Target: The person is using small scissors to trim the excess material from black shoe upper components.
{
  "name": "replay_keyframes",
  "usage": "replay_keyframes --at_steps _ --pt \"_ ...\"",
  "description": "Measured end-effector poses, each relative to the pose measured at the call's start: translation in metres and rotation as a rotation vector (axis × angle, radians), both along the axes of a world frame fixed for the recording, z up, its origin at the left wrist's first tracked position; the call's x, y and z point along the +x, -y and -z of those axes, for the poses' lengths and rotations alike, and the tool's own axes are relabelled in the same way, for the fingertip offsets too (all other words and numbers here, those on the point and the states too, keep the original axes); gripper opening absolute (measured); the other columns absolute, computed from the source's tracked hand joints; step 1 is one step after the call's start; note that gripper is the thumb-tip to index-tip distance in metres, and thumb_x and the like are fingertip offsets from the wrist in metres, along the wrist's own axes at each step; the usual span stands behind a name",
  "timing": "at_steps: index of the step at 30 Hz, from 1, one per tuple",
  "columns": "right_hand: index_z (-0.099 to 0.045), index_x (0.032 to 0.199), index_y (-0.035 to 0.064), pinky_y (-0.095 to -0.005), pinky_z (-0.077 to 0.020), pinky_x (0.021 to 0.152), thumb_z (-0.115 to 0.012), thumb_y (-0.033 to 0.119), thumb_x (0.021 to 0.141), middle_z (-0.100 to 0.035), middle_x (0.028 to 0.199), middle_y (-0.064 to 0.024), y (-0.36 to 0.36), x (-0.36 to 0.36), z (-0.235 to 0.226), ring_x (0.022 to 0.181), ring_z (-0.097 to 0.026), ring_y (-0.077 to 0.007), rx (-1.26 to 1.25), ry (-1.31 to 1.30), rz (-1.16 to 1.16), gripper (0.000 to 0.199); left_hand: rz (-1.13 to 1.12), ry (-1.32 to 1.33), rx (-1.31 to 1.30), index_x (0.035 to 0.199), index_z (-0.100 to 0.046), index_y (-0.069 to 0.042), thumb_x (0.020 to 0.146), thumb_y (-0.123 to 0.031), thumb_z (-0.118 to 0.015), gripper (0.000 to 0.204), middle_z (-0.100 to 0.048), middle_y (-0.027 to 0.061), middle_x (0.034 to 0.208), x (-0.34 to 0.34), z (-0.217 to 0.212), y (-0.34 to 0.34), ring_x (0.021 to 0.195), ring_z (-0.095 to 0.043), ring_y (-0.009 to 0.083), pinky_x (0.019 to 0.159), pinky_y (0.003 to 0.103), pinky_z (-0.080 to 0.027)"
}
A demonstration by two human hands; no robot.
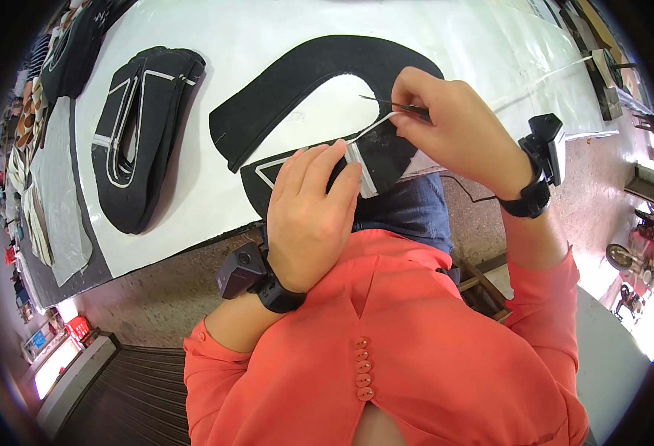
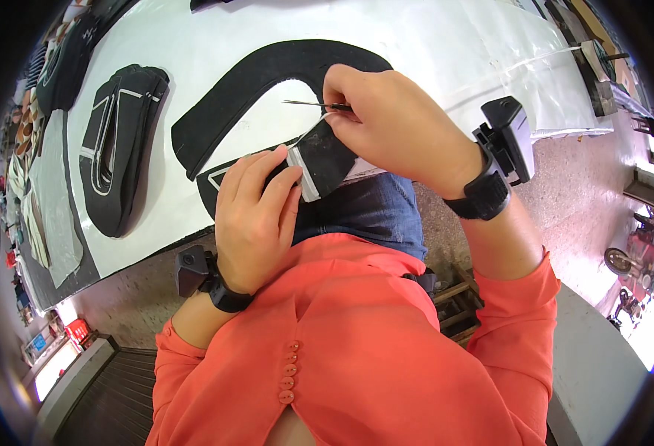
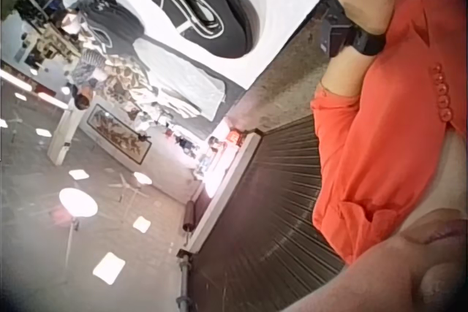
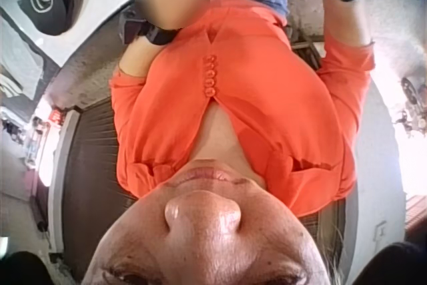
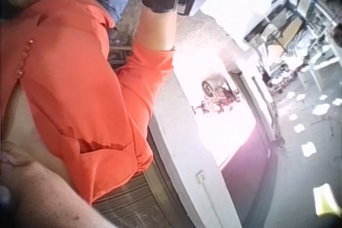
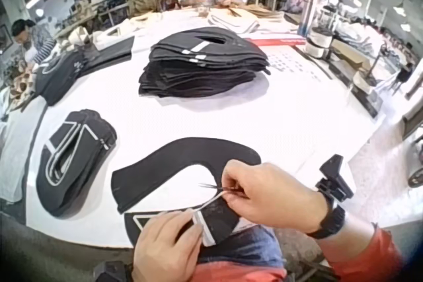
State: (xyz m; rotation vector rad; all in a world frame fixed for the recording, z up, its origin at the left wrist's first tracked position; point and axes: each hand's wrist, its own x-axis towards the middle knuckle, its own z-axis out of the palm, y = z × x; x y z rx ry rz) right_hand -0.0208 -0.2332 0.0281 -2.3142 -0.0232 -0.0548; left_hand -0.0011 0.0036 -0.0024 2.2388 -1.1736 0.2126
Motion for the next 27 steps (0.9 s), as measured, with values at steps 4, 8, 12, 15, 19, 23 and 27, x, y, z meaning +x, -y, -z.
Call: replay_keyframes --at_steps 4,8,12,15,19,23,27 --pt "-0.062 0.098 0.0003 -0.0350 -0.0495 0.062 -0.069 0.015 0.084 -0.061 0.069 -0.0114 -0.006 -0.004 -0.006 0.063 -0.062 -0.0245 0.164 -0.046 -0.003 0.021 -0.004 0.033 -0.006 0.101 -0.070 -0.002 0.081 -0.001 -0.075 0.021 -0.065 0.0145 0.119 0.001 -0.003 0.002 0.110 -0.064 0.0337 0.098 0.047 -0.053" --pt "-0.063 0.093 0.0012 -0.0238 -0.0418 0.060 -0.077 0.012 0.085 -0.059 0.073 0.0011 -0.009 0.002 -0.021 0.063 -0.049 -0.0057 0.412 -0.447 0.134 0.019 -0.003 0.032 0.001 0.102 -0.071 -0.002 0.082 -0.002 -0.075 0.021 -0.066 0.0140 0.119 0.001 -0.002 0.002 0.110 -0.064 0.0335 0.099 0.047 -0.053" --pt "-0.067 0.082 0.0001 -0.0250 -0.0379 0.055 -0.076 0.017 0.086 -0.054 0.063 0.0028 -0.009 0.006 -0.019 0.060 -0.046 -0.0059 0.233 -0.461 0.080 0.020 -0.001 -0.008 -0.003 0.108 -0.072 -0.002 0.084 -0.002 -0.073 0.024 -0.066 0.0130 0.124 0.000 -0.001 0.000 0.115 -0.062 0.0364 0.099 0.047 -0.050" --pt "-0.067 0.078 -0.0011 -0.0268 -0.0380 0.054 -0.075 0.019 0.086 -0.053 0.061 0.0014 -0.010 0.005 -0.010 0.058 -0.046 -0.0073 0.172 -0.371 0.076 0.023 -0.004 -0.009 -0.003 0.108 -0.072 -0.002 0.084 -0.002 -0.073 0.024 -0.067 0.0131 0.124 0.000 0.000 0.000 0.115 -0.062 0.0361 0.100 0.047 -0.050" --pt "-0.070 0.082 -0.0039 -0.0379 -0.0521 0.066 -0.071 0.025 0.079 -0.066 0.071 -0.0189 -0.010 0.010 -0.007 0.065 -0.066 -0.0320 0.047 -0.327 0.085 0.029 -0.001 -0.006 -0.004 0.109 -0.071 -0.001 0.084 -0.001 -0.073 0.024 -0.067 0.0140 0.126 -0.002 0.002 -0.001 0.116 -0.063 0.0363 0.100 0.046 -0.051" --pt "-0.070 0.080 -0.0036 -0.0404 -0.0528 0.068 -0.069 0.025 0.078 -0.067 0.073 -0.0211 -0.014 0.012 -0.008 0.069 -0.067 -0.0363 0.016 -0.318 0.090 0.028 -0.006 -0.051 -0.050 0.110 -0.070 0.001 0.085 0.001 -0.071 0.026 -0.067 0.0157 0.130 -0.003 0.005 0.001 0.118 -0.063 0.0370 0.098 0.045 -0.052" --pt "-0.069 0.078 -0.0036 -0.0411 -0.0530 0.068 -0.069 0.024 0.078 -0.066 0.072 -0.0223 -0.014 0.014 -0.010 0.069 -0.066 -0.0370 -0.004 -0.326 0.081 0.028 0.079 0.026 -0.029 0.108 -0.069 0.000 0.076 0.001 -0.070 0.032 -0.067 0.0154 0.126 0.000 0.006 0.009 0.117 -0.064 0.0342 0.097 0.043 -0.055"
